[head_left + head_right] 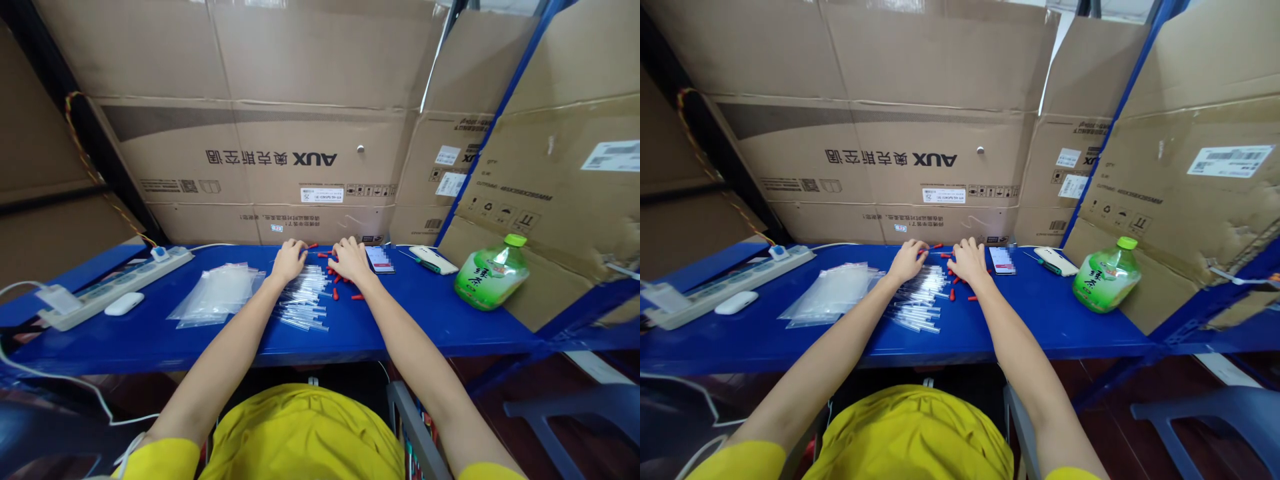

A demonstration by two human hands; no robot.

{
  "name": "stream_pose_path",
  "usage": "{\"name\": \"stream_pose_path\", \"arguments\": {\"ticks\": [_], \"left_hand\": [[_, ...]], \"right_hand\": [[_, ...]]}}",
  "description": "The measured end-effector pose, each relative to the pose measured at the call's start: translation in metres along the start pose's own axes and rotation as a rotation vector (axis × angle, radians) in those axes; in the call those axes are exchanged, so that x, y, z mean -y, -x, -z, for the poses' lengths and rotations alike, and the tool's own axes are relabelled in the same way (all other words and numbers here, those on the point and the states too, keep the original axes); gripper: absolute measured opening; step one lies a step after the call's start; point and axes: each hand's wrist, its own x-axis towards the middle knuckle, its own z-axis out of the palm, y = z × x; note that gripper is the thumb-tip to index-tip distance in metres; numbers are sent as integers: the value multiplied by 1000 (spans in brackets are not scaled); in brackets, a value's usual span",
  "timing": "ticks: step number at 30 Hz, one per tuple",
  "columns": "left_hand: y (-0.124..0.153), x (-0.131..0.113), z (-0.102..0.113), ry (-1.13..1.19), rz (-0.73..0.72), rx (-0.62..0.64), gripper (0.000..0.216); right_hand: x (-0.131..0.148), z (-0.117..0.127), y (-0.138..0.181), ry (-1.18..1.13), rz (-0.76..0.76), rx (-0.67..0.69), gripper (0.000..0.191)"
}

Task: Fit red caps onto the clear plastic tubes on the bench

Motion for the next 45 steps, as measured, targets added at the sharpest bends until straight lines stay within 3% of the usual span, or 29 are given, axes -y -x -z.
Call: {"name": "stream_pose_path", "arguments": {"ticks": [6,10,13,16,18,26,31,34,45], "left_hand": [[-7,14,-12,-2,32,162,37],[-8,11,-7,-29,71,68,41],[-6,9,2,-112,234,23,43],[-3,10,9,-213,408,136,36],[-1,10,11,-241,436,193,30],[-2,0,21,-154,367,185,30],[-1,-18,24,9,94,150,31],[2,-28,21,37,-29,167,31],[8,-39,19,-56,-61,218,32]], "right_hand": [[6,-2,-1,-21,25,-72,22],[9,-4,-1,-45,61,-79,22],[9,-6,-2,-68,59,-78,23],[10,-6,-3,-90,54,-82,23],[11,-5,-3,-105,55,-91,25],[16,3,0,-153,77,-127,28],[21,6,2,-153,94,-166,44],[22,7,3,-129,102,-136,38],[20,3,2,3,172,-106,31]]}}
